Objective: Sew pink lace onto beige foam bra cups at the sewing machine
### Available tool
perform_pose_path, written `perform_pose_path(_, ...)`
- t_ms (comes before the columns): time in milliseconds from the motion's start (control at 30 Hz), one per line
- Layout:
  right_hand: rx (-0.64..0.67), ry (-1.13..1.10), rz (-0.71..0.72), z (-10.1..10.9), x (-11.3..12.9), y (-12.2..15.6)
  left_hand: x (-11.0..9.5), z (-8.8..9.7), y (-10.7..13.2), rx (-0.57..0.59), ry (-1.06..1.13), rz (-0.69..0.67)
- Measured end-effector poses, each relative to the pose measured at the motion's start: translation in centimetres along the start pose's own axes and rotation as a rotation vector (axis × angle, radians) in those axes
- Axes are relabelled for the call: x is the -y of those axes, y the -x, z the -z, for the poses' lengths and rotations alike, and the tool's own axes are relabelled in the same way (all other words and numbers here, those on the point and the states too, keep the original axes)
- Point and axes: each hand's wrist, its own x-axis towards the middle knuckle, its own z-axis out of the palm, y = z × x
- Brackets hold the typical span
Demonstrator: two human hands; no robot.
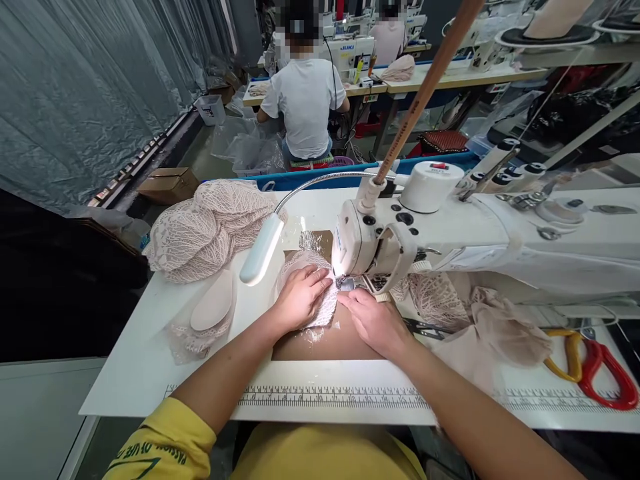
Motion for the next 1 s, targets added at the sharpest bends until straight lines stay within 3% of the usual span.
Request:
perform_pose_path(167, -0.015, -0.004, -0.004, -0.3, -0.1, 0.0, -0.5, 0.8, 0.3, 0.051, -0.089, 0.049)
perform_pose_path(333, -0.035, -0.01, 0.011, -0.4, -0.1, -0.1, -1.6, 2.4, 0.7, 0.129, -0.192, 0.22)
perform_pose_path(500, -0.067, -0.023, 0.062, -0.5, -0.4, -0.1, -2.0, 6.2, 4.8, 0.156, -0.117, 0.367)
perform_pose_path(567, -0.071, -0.023, 0.079, -0.6, -0.6, 0.0, -1.6, 7.5, 8.0, 0.075, -0.117, 0.419)
perform_pose_path(667, -0.071, -0.04, 0.094, -0.8, -0.8, 0.0, 0.0, 8.7, 13.6, -0.088, -0.159, 0.629)
perform_pose_path(800, -0.048, -0.176, 0.076, 0.0, -0.7, 0.1, 1.3, 9.4, 19.8, -0.267, 0.015, 0.876)
perform_pose_path(900, 0.028, -0.404, 0.049, 1.6, -0.1, 0.3, -0.4, 10.0, 21.4, -0.482, 0.458, 0.992)
perform_pose_path(1000, 0.205, -0.746, -0.043, 3.2, 1.1, 0.8, -3.9, 9.8, 19.8, -0.618, 0.937, 0.94)
